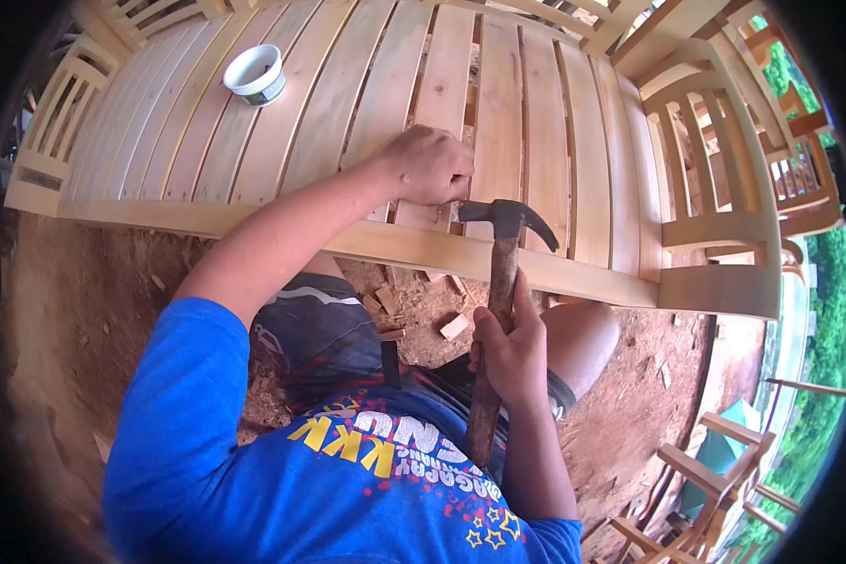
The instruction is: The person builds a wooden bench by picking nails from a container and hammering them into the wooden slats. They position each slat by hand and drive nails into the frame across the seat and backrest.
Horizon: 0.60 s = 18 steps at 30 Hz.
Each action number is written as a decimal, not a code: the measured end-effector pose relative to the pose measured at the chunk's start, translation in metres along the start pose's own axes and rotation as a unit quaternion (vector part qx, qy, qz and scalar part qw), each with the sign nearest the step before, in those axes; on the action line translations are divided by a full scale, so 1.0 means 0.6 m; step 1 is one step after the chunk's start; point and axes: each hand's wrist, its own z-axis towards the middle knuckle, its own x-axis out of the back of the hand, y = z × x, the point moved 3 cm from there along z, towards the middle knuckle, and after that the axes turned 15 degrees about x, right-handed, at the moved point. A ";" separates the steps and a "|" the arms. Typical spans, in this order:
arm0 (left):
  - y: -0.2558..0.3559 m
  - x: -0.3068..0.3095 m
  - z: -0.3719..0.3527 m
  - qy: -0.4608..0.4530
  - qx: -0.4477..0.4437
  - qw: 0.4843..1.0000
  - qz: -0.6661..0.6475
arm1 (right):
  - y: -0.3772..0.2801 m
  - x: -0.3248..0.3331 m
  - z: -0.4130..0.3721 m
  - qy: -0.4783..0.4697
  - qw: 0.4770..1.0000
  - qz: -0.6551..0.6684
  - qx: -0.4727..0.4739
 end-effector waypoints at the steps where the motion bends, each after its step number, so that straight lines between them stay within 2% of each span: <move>1: -0.001 -0.001 0.001 -0.001 0.002 1.000 -0.001 | 0.000 -0.004 -0.003 0.000 1.000 -0.003 -0.004; 18: -0.002 -0.003 0.002 -0.001 0.002 1.000 -0.029 | 0.006 -0.030 -0.015 0.028 0.999 -0.038 -0.026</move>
